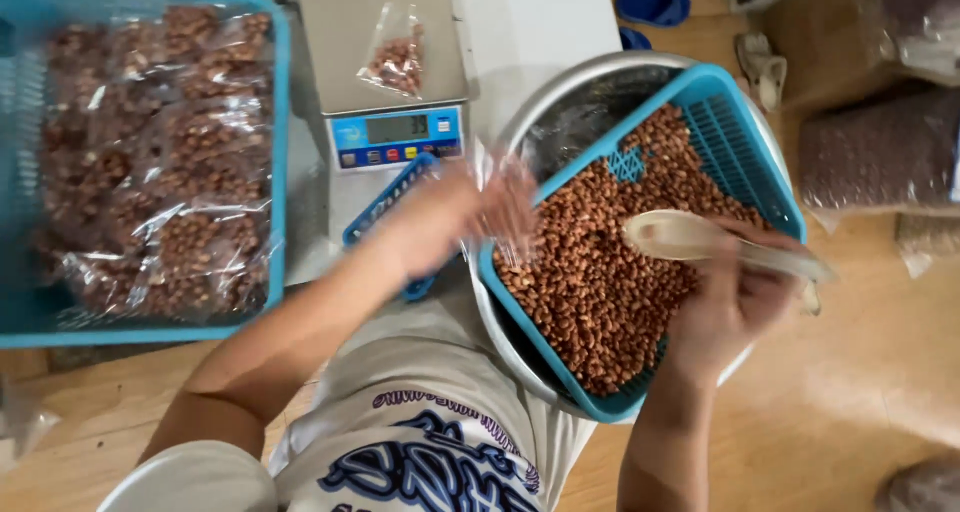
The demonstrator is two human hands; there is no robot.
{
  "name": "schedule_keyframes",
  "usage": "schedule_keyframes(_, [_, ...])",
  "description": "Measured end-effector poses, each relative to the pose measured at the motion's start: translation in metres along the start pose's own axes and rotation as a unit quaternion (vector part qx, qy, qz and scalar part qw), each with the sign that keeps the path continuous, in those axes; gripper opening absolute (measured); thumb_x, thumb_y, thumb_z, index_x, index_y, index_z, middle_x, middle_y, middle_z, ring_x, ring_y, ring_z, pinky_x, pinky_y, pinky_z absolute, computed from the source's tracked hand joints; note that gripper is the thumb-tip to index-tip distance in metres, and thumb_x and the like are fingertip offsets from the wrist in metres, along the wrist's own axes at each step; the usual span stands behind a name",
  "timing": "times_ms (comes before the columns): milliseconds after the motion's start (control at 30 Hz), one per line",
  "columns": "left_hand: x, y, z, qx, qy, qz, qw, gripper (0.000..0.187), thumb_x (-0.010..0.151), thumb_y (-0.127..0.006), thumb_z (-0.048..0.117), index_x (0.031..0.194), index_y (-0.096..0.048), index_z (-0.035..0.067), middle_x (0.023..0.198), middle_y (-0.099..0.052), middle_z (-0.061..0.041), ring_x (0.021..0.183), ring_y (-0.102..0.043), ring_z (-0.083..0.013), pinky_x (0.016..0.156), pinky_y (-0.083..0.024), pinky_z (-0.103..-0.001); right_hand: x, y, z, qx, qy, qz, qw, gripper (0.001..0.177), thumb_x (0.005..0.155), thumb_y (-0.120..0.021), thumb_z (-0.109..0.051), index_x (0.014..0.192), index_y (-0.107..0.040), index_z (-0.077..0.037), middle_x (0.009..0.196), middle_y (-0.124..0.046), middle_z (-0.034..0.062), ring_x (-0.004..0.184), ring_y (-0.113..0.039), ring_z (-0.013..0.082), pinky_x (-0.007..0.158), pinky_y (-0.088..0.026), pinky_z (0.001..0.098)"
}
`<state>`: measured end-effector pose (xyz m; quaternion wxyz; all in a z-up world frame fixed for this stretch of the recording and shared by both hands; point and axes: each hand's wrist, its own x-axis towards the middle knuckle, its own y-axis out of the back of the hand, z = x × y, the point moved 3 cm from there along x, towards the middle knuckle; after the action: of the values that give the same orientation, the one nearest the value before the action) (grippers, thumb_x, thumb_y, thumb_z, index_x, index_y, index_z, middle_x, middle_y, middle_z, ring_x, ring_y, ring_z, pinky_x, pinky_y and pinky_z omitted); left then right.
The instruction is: The person scoops peanuts from a blue basket into small plastic bags using a plastic spoon. Each bag is placed on a digital scale to measure the weight, then moved to a tray. The process is repeated continuously.
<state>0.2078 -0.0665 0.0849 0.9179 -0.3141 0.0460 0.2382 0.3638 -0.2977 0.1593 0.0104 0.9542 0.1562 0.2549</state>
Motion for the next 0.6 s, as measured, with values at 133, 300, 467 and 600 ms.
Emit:
schedule_keyframes(133, [-0.037, -0.043, -0.048, 0.06, 0.23, -0.142, 0.961, 0.043, 0.096, -0.06, 0.025, 0.139, -0.057, 0.022, 0.13, -0.065, -0.013, 0.117, -0.063, -0.0306, 0.086, -0.059, -0.042, -0.012, 0.001, 0.011, -0.062, 0.279, -0.029, 0.958, 0.024, 0.103, -0.056, 0.019, 0.111, -0.057, -0.004, 0.109, -0.066, 0.0186, 0.103, -0.068, 0.0336, 0.088, -0.064, 0.0464])
schedule_keyframes(300, [-0.042, -0.024, -0.033, 0.013, 0.107, -0.069, 0.992, 0.044, 0.09, -0.076, 0.024, 0.128, -0.062, 0.005, 0.104, -0.072, -0.017, 0.09, -0.073, -0.0254, 0.069, -0.06, -0.031, -0.033, -0.008, 0.012, -0.05, 0.168, -0.056, 0.983, 0.019, 0.1, -0.067, 0.012, 0.105, -0.05, 0.005, 0.1, -0.066, 0.0263, 0.102, -0.071, 0.0453, 0.09, -0.058, 0.0508])
schedule_keyframes(467, [-0.021, 0.1, 0.048, 0.093, 0.002, 0.02, 0.995, 0.033, 0.088, -0.055, 0.016, 0.111, -0.073, 0.003, 0.092, -0.078, -0.018, 0.084, -0.08, -0.0287, 0.074, -0.064, -0.039, -0.016, 0.008, 0.021, -0.073, 0.101, -0.041, 0.991, 0.016, 0.109, -0.061, 0.002, 0.112, -0.045, 0.001, 0.106, -0.063, 0.0221, 0.111, -0.069, 0.0388, 0.101, -0.054, 0.0467])
schedule_keyframes(600, [-0.055, 0.234, 0.076, 0.431, -0.397, 0.297, 0.754, 0.032, 0.114, -0.057, 0.022, 0.127, -0.076, -0.001, 0.138, -0.064, -0.025, 0.129, -0.061, -0.0431, 0.104, -0.047, -0.049, -0.006, 0.024, 0.067, -0.072, -0.009, -0.008, 0.997, 0.017, 0.104, -0.065, 0.007, 0.108, -0.051, -0.001, 0.107, -0.065, 0.016, 0.112, -0.066, 0.0272, 0.103, -0.049, 0.0427])
